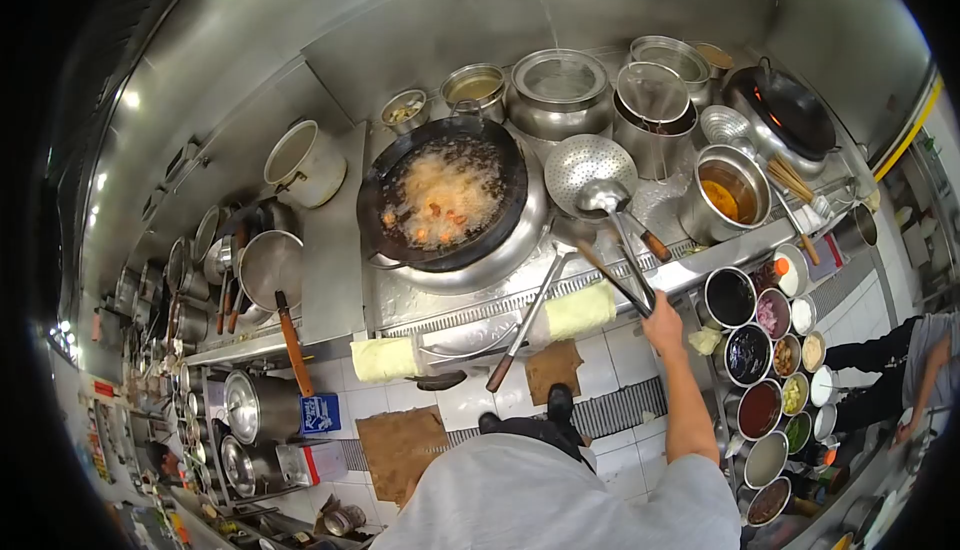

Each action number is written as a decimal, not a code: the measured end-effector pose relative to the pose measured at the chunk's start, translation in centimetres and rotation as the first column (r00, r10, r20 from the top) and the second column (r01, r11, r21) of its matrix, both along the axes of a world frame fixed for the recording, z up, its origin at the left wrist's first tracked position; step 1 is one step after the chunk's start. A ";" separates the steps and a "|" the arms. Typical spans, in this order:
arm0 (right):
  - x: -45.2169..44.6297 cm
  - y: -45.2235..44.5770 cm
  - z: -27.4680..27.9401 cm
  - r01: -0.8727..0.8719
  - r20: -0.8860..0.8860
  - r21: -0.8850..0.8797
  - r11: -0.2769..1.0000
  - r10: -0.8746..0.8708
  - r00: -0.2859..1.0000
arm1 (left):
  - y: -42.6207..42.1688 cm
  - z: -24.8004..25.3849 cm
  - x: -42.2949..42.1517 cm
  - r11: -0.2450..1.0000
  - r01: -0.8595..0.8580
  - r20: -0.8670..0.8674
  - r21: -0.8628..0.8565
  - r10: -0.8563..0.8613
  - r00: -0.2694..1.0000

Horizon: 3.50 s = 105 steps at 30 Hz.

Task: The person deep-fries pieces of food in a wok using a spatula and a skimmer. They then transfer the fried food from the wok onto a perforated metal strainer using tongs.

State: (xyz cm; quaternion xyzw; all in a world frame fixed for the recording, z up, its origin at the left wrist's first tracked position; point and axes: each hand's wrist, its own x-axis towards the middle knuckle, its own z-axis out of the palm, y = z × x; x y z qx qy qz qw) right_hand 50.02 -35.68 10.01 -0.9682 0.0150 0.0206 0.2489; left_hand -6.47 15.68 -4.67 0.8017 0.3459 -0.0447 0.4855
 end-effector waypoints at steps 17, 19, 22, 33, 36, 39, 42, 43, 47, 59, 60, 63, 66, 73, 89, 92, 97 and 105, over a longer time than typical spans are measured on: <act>9.9 12.3 5.9 0.077 0.086 0.128 0.989 -0.088 0.992 | 5.9 6.1 7.5 0.975 -0.084 -0.255 -0.205 0.030 0.966; 7.1 12.4 4.8 0.078 0.101 0.171 0.982 -0.096 0.990 | 4.8 4.5 4.9 0.871 -0.179 -0.098 -0.457 0.150 0.984; 1.6 12.1 4.4 0.083 0.085 0.303 0.949 -0.114 0.990 | 3.5 2.0 1.9 0.844 -0.189 -0.012 -0.503 0.212 0.977; -7.9 10.4 1.4 0.180 -0.199 0.750 0.636 -0.042 0.979 | 5.9 1.6 2.2 0.969 -0.033 0.025 -0.245 0.041 0.999; -7.2 7.6 -1.9 -0.067 0.105 0.393 0.917 0.027 0.994 | 6.9 3.7 4.6 0.970 -0.006 0.100 -0.242 0.031 0.994; -6.8 6.7 -1.9 -0.144 0.242 0.135 0.980 0.108 0.964 | 6.3 7.4 8.0 0.982 -0.052 -0.157 -0.182 0.023 0.987; -5.8 6.1 -3.1 -0.054 0.125 0.027 0.998 0.050 0.991 | 6.2 6.8 9.2 0.952 -0.166 -0.129 -0.258 0.137 0.982; -5.7 6.0 -3.3 -0.065 0.130 0.031 0.997 0.060 0.990 | 6.0 6.8 9.3 0.973 -0.114 -0.164 -0.201 0.081 0.983; -5.8 7.1 -0.4 0.074 0.188 0.033 0.997 -0.079 0.979 | 3.9 6.9 7.3 0.943 -0.160 -0.028 -0.293 0.159 0.987; 5.6 20.3 23.0 -0.496 0.170 -0.095 0.863 0.505 0.846 | 1.6 4.4 1.5 0.967 -0.154 -0.067 -0.204 0.144 0.987; 6.7 21.3 23.9 -0.493 0.175 -0.098 0.864 0.503 0.846 | 1.4 4.8 1.8 0.967 -0.151 -0.060 -0.205 0.142 0.988; 8.9 24.4 25.9 -0.580 0.159 -0.311 0.753 0.643 0.749 | 1.2 6.1 3.0 0.921 -0.274 -0.086 -0.278 0.260 0.962; 9.6 27.5 27.7 -0.586 0.051 -0.484 0.650 0.689 0.723 | 0.4 6.3 3.5 0.837 -0.432 -0.146 -0.337 0.406 0.902; 9.7 33.2 27.3 -0.576 -0.067 -0.620 0.533 0.696 0.715 | -0.5 -6.7 -2.2 0.957 -0.252 0.066 -0.146 0.263 0.962; 13.3 22.9 33.5 -0.101 0.252 -0.523 0.846 0.267 0.930 | 1.5 -2.7 -1.3 0.788 -0.409 -0.180 -0.461 0.368 0.912; 11.9 23.2 33.0 -0.297 0.177 -0.539 0.789 0.450 0.875 | 2.1 -0.8 0.5 0.816 -0.373 -0.130 -0.442 0.353 0.926; 8.4 26.6 30.2 -0.515 0.001 -0.628 0.584 0.662 0.750 | 3.1 0.3 1.0 0.837 -0.312 -0.092 -0.450 0.304 0.948; 9.1 28.5 29.5 -0.569 -0.069 -0.649 0.505 0.705 0.706 | 2.3 -2.2 -0.3 0.723 -0.508 -0.240 -0.468 0.449 0.861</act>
